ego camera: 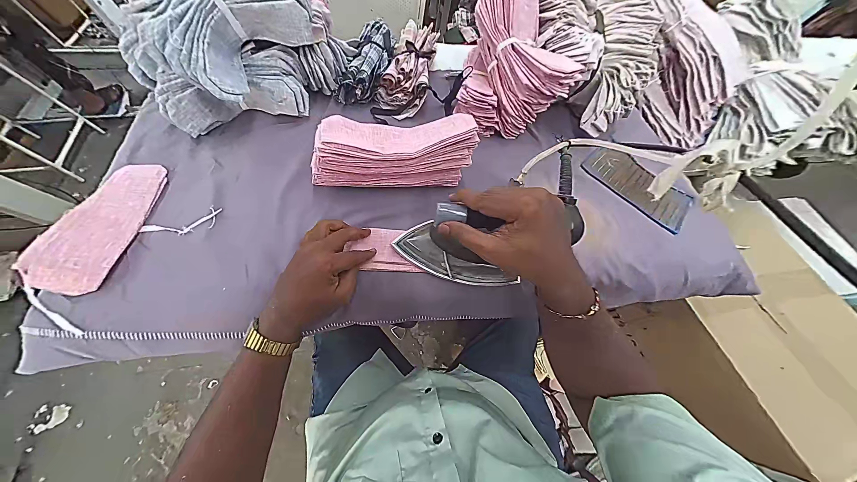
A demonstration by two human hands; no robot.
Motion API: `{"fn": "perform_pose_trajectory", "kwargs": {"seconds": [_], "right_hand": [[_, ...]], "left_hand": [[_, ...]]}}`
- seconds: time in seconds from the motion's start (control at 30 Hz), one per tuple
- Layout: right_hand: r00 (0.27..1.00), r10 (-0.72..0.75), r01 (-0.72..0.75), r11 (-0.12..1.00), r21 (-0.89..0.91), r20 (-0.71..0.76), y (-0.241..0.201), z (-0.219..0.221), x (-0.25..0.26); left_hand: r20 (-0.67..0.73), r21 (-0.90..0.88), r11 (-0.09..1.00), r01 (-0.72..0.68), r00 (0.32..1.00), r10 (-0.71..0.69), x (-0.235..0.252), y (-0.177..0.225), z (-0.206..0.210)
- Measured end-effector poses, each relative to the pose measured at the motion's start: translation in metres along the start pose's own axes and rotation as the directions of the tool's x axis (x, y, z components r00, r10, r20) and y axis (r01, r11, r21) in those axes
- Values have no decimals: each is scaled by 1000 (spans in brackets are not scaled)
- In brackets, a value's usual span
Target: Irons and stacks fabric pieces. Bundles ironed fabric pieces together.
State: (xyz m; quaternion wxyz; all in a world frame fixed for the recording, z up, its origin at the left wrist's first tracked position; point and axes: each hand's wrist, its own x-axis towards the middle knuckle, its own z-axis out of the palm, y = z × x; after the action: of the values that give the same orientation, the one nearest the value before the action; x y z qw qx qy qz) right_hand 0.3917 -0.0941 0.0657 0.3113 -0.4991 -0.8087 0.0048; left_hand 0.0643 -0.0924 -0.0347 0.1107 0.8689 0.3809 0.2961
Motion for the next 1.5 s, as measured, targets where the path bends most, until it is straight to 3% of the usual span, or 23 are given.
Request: {"fn": "perform_pose_trajectory", "kwargs": {"seconds": [0.2, 0.3, 0.4, 0.53, 0.67, 0.9, 1.1, 1.2, 1.33, 1.43, 1.5], "right_hand": [[998, -49, 52, 996, -75, 45, -53, 51, 33], [985, -144, 154, 982, -112, 91, -68, 63, 40], [976, -182, 195, 975, -103, 123, -66, 57, 38], [968, -191, 200, 979, -40, 162, -49, 30, 21], [981, -118, 130, 989, -66, 156, -16, -11, -10], [999, 43, -33, 943, -331, 24, 39, -63, -70], [995, 90, -71, 941, -332, 44, 50, -70, -69], [991, 130, -134, 943, -306, -33, 69, -73, -49], [946, 213, -292, 887, -358, -244, 112, -62, -26], [931, 309, -365, 805, -468, -195, 125, -52, -23], [924, 353, -381, 804, -456, -150, 123, -53, -19]], "left_hand": [[-190, -41, 988, 152, 969, -157, -1, -3, -6], [-249, -177, 969, 170, 945, -211, -2, -7, -14], [-278, -271, 942, 198, 921, -273, -6, -13, -19], [-209, -149, 950, 276, 930, -303, -3, -16, -16], [-124, 36, 942, 333, 937, -327, 0, -18, -10], [-106, 10, 954, 299, 949, -296, 2, -14, -8], [-105, 13, 970, 244, 965, -241, 0, -13, -6], [-121, 44, 972, 230, 967, -223, -1, -10, -6], [-173, 99, 973, 209, 967, -190, -4, -6, -5], [-300, 133, 975, 177, 945, -131, -8, 4, -2], [-428, 177, 961, 211, 896, -118, -11, 4, -10]]}}
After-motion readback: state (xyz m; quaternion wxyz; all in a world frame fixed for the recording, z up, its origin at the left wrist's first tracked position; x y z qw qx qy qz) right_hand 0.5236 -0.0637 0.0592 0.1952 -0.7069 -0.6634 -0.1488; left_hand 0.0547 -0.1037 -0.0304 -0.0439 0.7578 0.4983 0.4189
